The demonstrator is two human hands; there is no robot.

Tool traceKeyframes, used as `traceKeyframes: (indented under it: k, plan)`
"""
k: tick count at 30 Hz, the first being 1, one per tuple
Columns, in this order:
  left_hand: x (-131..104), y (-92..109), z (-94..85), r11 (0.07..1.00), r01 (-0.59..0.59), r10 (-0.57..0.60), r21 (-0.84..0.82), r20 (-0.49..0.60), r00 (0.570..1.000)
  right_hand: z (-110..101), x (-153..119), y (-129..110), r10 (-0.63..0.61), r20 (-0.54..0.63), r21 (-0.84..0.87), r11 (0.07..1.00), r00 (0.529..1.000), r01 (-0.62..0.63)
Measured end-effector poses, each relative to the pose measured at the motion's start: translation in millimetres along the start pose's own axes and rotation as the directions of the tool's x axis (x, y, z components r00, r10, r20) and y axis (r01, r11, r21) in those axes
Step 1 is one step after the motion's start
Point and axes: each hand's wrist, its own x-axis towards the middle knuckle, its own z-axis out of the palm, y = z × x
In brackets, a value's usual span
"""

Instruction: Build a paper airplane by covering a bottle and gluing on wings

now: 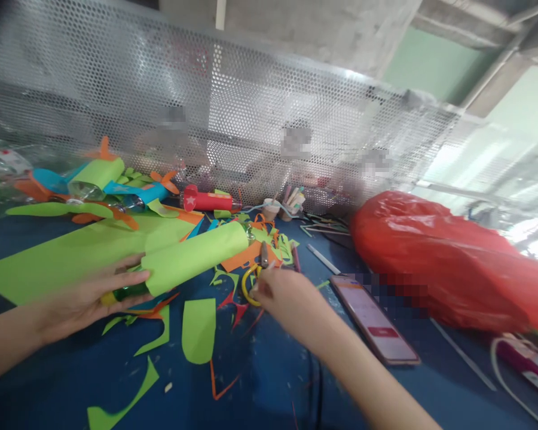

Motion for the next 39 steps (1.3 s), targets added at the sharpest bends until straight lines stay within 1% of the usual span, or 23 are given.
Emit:
traceKeyframes:
  k: [1,2,3,4,7,11,14,16,18,19,21,22,23,24,25,26,28,29,31,33,36,39]
  plan:
    - [1,0,0.0,1.000,-0.001,0.001,-0.003,0.000,1.000,-5,-3,9,0.103,-0.003,-0.136,0.985,0.995,-0.102]
    - [2,-1,0.2,1.000,-0.004,0.004,-0.008,0.000,1.000,-8,-5,18,0.151,-0.007,-0.232,0.961,0.989,-0.148]
    - [2,-1,0.4,1.000,-0.004,0.004,-0.011,-0.002,1.000,-9,-7,27,0.168,-0.004,-0.290,0.943,0.986,-0.162]
    - [3,-1,0.8,1.000,-0.003,0.003,-0.013,0.003,1.000,-9,-8,35,0.194,0.024,-0.323,0.930,0.981,-0.176]
    - [4,-2,1.5,0.999,0.018,-0.017,-0.027,0.026,1.000,-2,-7,51,0.216,0.081,-0.320,0.930,0.973,-0.179]
    - [4,-3,0.9,0.999,0.024,-0.023,-0.031,0.021,1.000,6,-1,56,0.166,0.124,-0.249,0.960,0.978,-0.131]
    - [5,-5,-0.2,0.999,0.008,-0.008,-0.033,0.005,1.000,4,0,57,0.151,0.146,-0.219,0.969,0.978,-0.117]
    - [6,-6,-0.6,0.999,-0.004,0.004,-0.040,-0.009,1.000,-1,-4,56,0.153,0.143,-0.222,0.968,0.978,-0.119]
    - [7,-7,-0.6,0.998,-0.018,0.017,-0.055,-0.009,1.000,-8,-9,51,0.169,0.077,-0.198,0.969,0.983,-0.151]
    - [7,-7,-0.6,0.998,-0.026,0.026,-0.065,0.000,1.000,-11,-12,46,0.179,0.008,-0.146,0.973,0.984,-0.176]
    - [8,-8,-0.8,0.995,-0.043,0.045,-0.087,0.018,0.999,-15,-19,33,0.213,-0.165,0.000,0.976,0.963,-0.216]
    - [9,-9,-1.0,0.994,-0.051,0.053,-0.095,0.022,0.998,-14,-23,25,0.198,-0.221,0.072,0.980,0.955,-0.186]
    - [10,-11,-1.4,0.993,-0.058,0.060,-0.101,0.023,0.998,-10,-26,17,0.151,-0.285,0.147,0.983,0.947,-0.113]
    - [10,-12,-1.7,0.992,-0.063,0.065,-0.106,0.014,0.998,-5,-29,8,0.092,-0.353,0.219,0.976,0.931,-0.013]
    - [11,-13,-2.1,0.992,-0.069,0.070,-0.110,0.004,0.998,2,-31,-1,0.026,-0.389,0.289,0.953,0.921,0.095]
    - [12,-14,-2.4,0.991,-0.075,0.075,-0.114,-0.006,0.997,9,-33,-10,-0.015,-0.445,0.350,0.917,0.895,0.190]
    - [14,-17,-2.8,0.989,-0.086,0.082,-0.122,-0.033,0.996,24,-36,-27,-0.109,-0.402,0.458,0.836,0.909,0.303]
    - [14,-17,-2.9,0.988,-0.086,0.082,-0.125,-0.041,0.996,29,-37,-34,-0.159,-0.391,0.484,0.802,0.906,0.350]
    - [15,-19,-2.7,0.988,-0.086,0.079,-0.126,-0.055,0.995,35,-39,-47,-0.219,-0.418,0.478,0.772,0.882,0.419]
    - [15,-19,-2.0,0.989,-0.084,0.077,-0.123,-0.059,0.995,37,-40,-55,-0.246,-0.457,0.451,0.764,0.855,0.462]
    - [11,-16,0.8,0.990,-0.081,0.077,-0.119,-0.037,0.996,37,-42,-59,-0.281,-0.480,0.426,0.754,0.831,0.501]
    - [4,-11,5.8,0.993,-0.045,0.044,-0.112,-0.014,0.999,39,-41,-59,-0.307,-0.478,0.416,0.746,0.823,0.520]
